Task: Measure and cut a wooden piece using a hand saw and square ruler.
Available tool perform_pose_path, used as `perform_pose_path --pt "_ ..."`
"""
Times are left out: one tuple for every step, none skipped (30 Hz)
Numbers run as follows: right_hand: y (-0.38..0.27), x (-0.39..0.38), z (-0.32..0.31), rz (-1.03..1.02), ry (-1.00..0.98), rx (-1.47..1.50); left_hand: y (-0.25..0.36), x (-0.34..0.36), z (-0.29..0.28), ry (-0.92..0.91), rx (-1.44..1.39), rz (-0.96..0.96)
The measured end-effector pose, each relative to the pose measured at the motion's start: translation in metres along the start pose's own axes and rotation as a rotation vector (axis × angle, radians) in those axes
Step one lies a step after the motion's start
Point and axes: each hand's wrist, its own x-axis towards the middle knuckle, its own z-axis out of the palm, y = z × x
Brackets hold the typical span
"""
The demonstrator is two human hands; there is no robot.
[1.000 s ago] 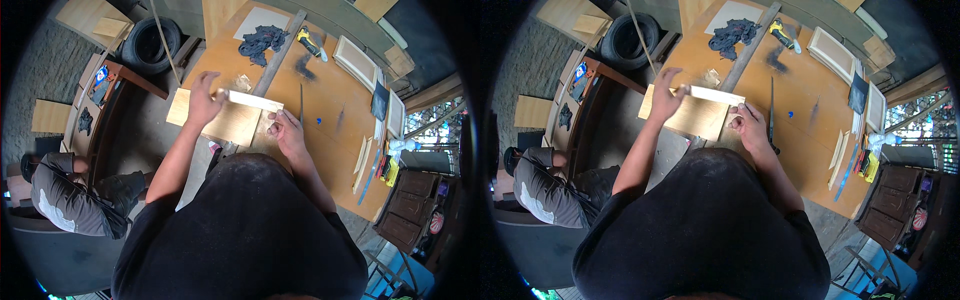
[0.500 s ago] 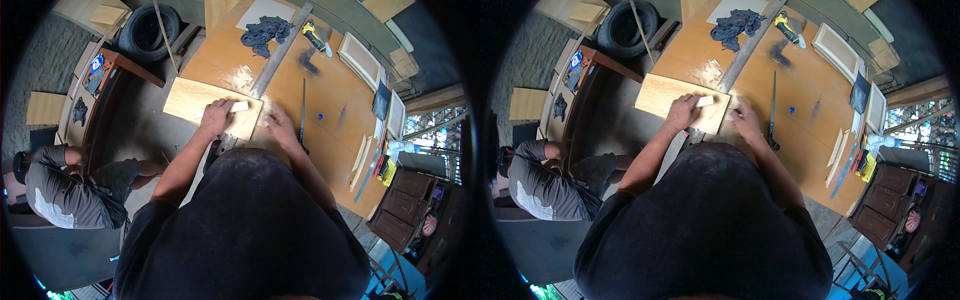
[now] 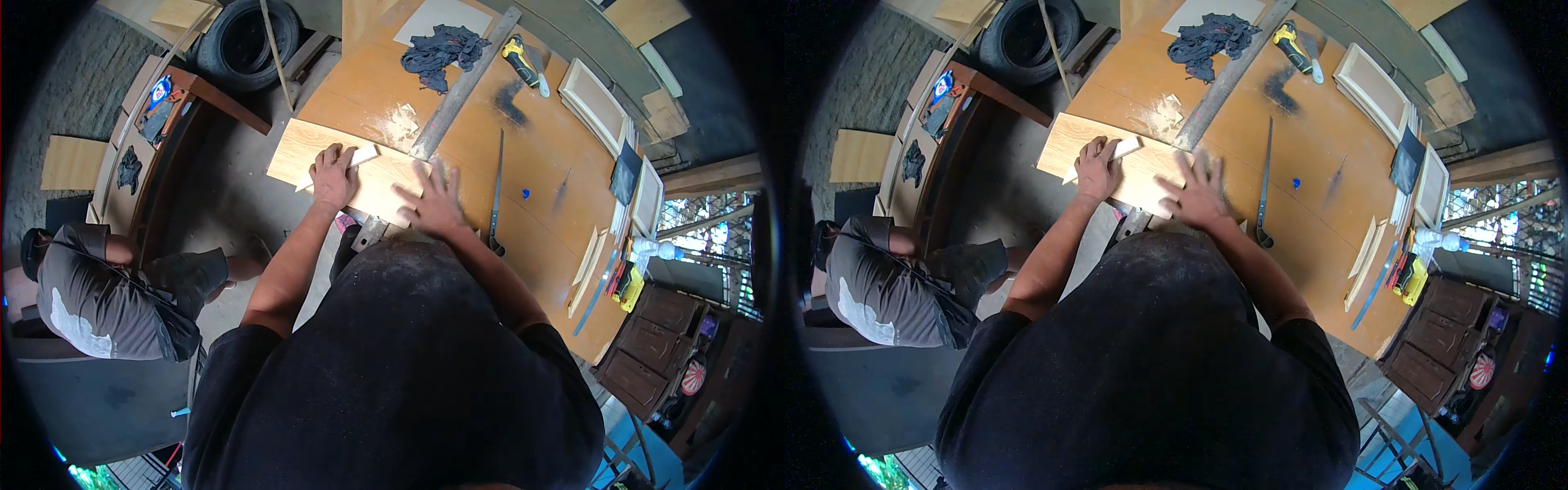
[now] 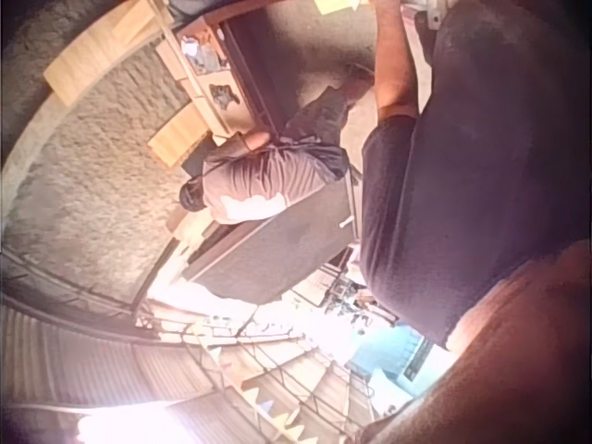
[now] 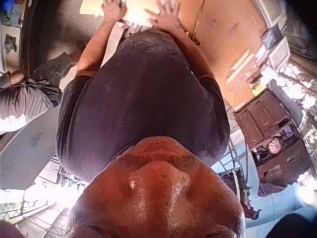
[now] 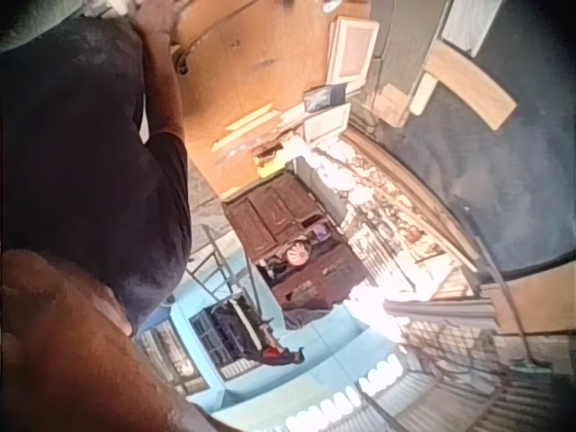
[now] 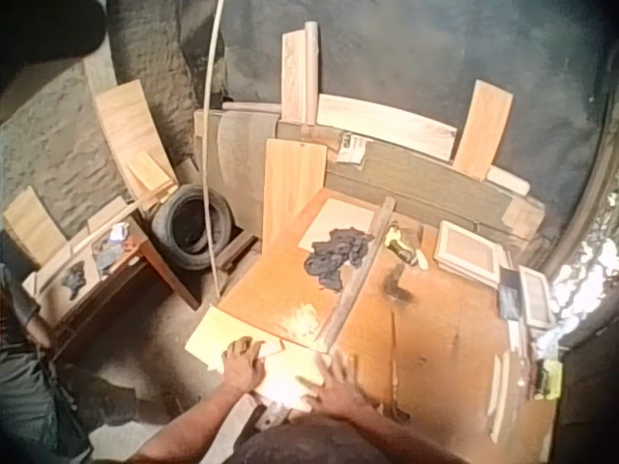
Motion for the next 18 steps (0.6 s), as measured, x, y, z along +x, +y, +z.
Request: perform_pose_path --pt "0.009 0.002 0.001 0.184 0.078 -0.083 -0.001 0.001 0.002 0.002 -0.011 0.023" --pt "0.016 0.004 0.000 0.364 0.155 -0.169 -0.002 0.000 0.003 0.005 -0.024 0.042" --pt "0.024 0.005 -0.002 0.364 0.151 -0.170 -0.002 -0.002 0.004 0.003 -0.026 0.040" --pt "0.031 0.008 -0.008 0.412 0.208 -0.128 -0.002 -0.002 0.005 0.025 -0.014 0.049" --pt "0.034 0.009 -0.012 0.461 0.265 -0.086 -0.002 -0.002 0.005 0.047 -0.003 0.059" --pt "0.032 0.007 -0.014 0.463 0.268 -0.085 -0.001 -0.003 0.005 0.047 -0.001 0.063" --pt "0.026 0.007 -0.023 0.323 0.197 -0.064 -0.002 -0.005 0.006 0.059 0.017 0.060" --pt "0.020 0.007 -0.028 0.183 0.125 -0.043 -0.002 -0.006 0.007 0.072 0.036 0.057" --pt "0.017 0.005 -0.027 0.182 0.127 -0.048 -0.003 -0.006 0.007 0.076 0.033 0.058" --pt "0.014 0.002 -0.025 0.210 0.067 -0.080 -0.003 -0.006 0.007 0.073 0.026 0.061" --pt "0.014 0.001 -0.022 0.237 0.007 -0.111 -0.003 -0.005 0.007 0.071 0.021 0.063" --pt "0.022 -0.001 -0.013 0.238 0.012 -0.114 -0.002 -0.004 0.008 0.075 0.021 0.067" --pt "0.039 -0.007 0.003 0.452 0.132 -0.150 0.000 -0.001 0.010 0.060 0.011 0.079" --pt "0.047 -0.007 0.002 0.652 0.250 -0.183 0.000 -0.002 0.008 0.048 0.005 0.077" --pt "0.057 -0.015 -0.001 0.729 0.306 -0.139 0.001 -0.003 0.007 0.042 -0.017 0.069" --pt "0.060 -0.025 -0.012 0.810 0.357 -0.096 0.004 -0.004 0.006 0.043 -0.015 0.065" --pt "0.066 -0.038 -0.012 0.808 0.359 -0.095 0.009 -0.005 0.004 0.016 0.005 0.061" --pt "0.071 -0.052 -0.013 0.853 0.361 -0.055 0.011 -0.005 0.002 -0.011 0.023 0.058"
